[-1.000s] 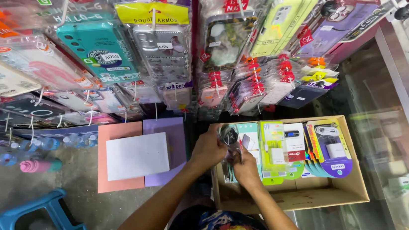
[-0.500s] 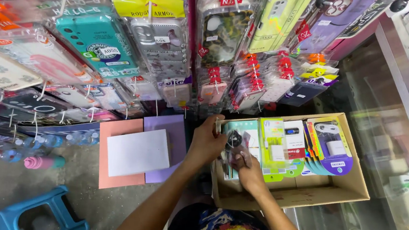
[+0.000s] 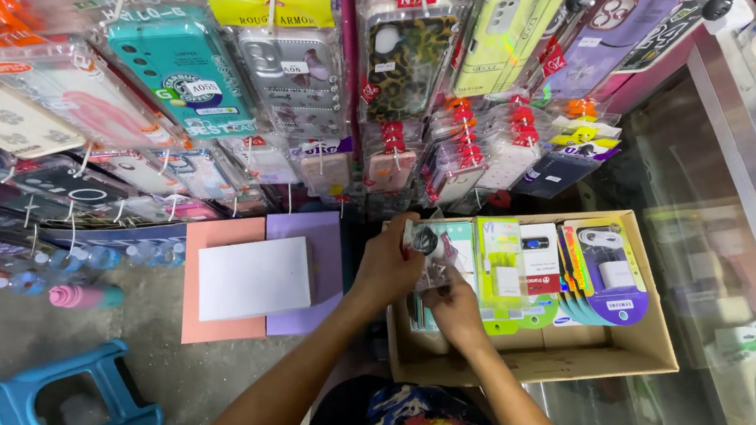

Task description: Organizing and packing various small electronic accessories into a cardboard box.

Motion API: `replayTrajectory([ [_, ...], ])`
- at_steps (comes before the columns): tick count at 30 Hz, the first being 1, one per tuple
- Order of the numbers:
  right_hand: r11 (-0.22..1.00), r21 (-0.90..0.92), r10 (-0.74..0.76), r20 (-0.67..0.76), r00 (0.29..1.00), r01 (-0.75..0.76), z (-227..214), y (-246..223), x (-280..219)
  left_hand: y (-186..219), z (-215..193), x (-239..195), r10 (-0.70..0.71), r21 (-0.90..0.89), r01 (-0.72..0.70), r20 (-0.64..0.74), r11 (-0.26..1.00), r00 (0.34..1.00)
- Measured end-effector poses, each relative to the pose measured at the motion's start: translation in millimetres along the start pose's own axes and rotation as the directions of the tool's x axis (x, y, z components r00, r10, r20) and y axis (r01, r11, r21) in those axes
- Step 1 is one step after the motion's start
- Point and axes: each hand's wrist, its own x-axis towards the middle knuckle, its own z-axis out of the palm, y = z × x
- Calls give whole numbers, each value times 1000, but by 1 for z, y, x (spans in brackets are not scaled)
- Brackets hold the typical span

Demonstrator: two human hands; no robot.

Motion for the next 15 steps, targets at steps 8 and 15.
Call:
replayTrajectory([
  [8,989,-94,-121,-66,990,115,-13,-40,9,-48,12,1,145,53,-139,-129,989,981],
  [15,984,-166,-84,-72,994,72,-10,-35,-1,-43,21,-11,-241,-320,290,184,902,953],
])
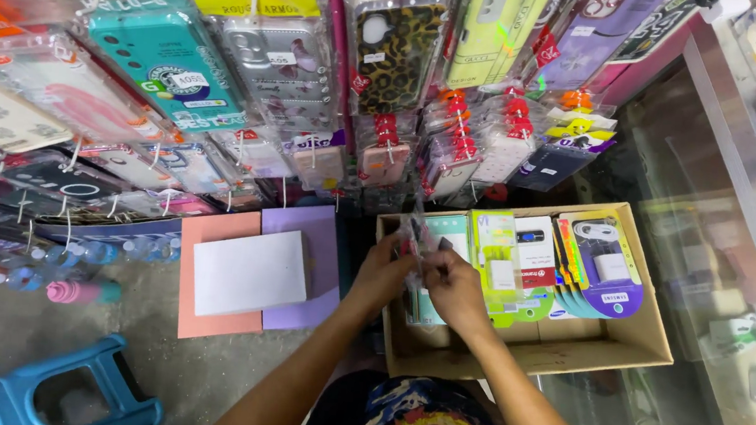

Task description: Organizing and packing various small electronic accessories into a cardboard box.

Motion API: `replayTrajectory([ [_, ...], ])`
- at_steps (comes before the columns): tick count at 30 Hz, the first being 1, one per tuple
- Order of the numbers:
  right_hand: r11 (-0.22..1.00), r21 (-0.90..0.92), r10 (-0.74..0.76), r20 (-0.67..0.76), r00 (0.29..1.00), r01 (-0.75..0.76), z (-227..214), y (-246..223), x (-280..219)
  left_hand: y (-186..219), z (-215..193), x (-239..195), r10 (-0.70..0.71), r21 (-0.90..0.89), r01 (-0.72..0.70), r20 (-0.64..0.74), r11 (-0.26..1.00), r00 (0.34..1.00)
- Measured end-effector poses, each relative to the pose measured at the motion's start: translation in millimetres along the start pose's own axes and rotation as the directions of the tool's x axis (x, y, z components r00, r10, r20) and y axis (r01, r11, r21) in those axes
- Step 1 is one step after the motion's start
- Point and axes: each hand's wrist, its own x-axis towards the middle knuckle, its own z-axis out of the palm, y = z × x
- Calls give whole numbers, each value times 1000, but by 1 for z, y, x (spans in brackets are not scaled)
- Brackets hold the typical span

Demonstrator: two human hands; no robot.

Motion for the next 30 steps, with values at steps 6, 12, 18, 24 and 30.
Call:
replayTrajectory([
  [6,997,-70,-31,-24,999,29,-6,17,1,-40,11,8,150,41,-146,-105,988,983],
  [12,999,-51,15,-24,1000,-16,-14,7,8,-22,13,4,135,214,-109,-110,971,985],
  [18,999,-40,-29,37,999,31,-6,16,19,-10,9,12,120,373,-60,-139,926,983],
  [24,905,421,-44,234,971,-61,-13,62,6,-15,-16,10,8,180,20,-151,983,989],
  [30,664,722,17,245,969,-194,-48,38,-36,19,-41,9,77,158,-46,-196,986,978],
])
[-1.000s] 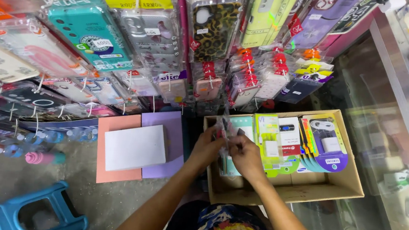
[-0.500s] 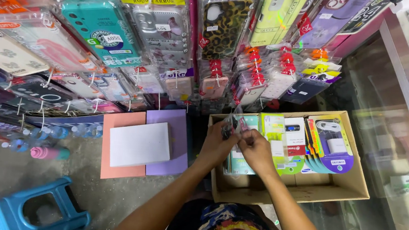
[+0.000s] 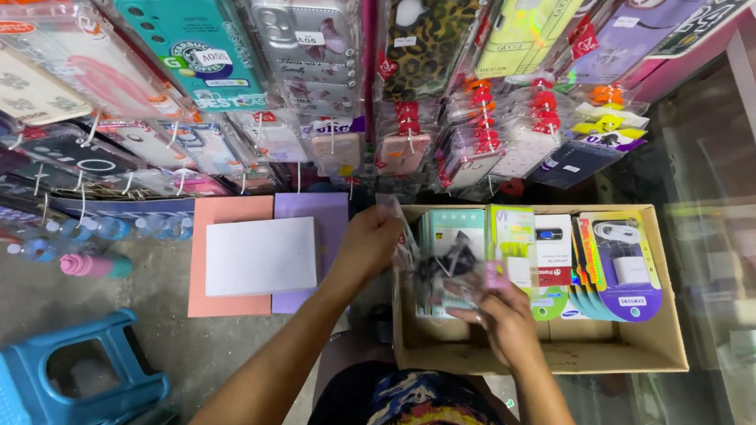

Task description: Organizing and packing various small electronic accessories into a cardboard box.

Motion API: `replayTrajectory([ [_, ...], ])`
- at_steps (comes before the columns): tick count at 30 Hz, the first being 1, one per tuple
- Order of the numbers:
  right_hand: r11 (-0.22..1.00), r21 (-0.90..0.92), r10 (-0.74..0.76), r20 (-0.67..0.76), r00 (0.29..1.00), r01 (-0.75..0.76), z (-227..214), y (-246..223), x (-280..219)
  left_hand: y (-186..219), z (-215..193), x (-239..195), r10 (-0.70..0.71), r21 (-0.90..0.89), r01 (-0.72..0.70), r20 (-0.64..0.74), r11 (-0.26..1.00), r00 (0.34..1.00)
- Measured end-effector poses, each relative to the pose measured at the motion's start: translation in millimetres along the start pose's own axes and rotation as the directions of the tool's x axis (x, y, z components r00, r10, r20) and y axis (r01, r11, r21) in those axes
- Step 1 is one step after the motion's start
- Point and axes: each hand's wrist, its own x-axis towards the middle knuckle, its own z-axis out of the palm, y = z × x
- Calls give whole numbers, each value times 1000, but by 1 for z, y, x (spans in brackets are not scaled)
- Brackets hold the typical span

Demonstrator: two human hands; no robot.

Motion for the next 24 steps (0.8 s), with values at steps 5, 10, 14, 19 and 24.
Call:
replayTrajectory([
  [5,997,52,51,-24,998,-50,-12,-31,-43,37,-4,4,-140,-217,156,90,964,986],
  [10,987,-52,149,-16,989,-150,-12,-9,-44,13,17,30,-230,45,227,94,973,969],
  [14,950,-266,136,-110,985,-161,12,35,-21,-25,34,44,-30,145,23,46,989,998],
  [19,570,-787,-215,135,967,237,40,58,5,-46,40,47,199,404,-170,-31,899,980],
  [24,484,-838,-181,188,965,254,52,65,18,-43,36,38,125,386,-91,-63,918,990],
])
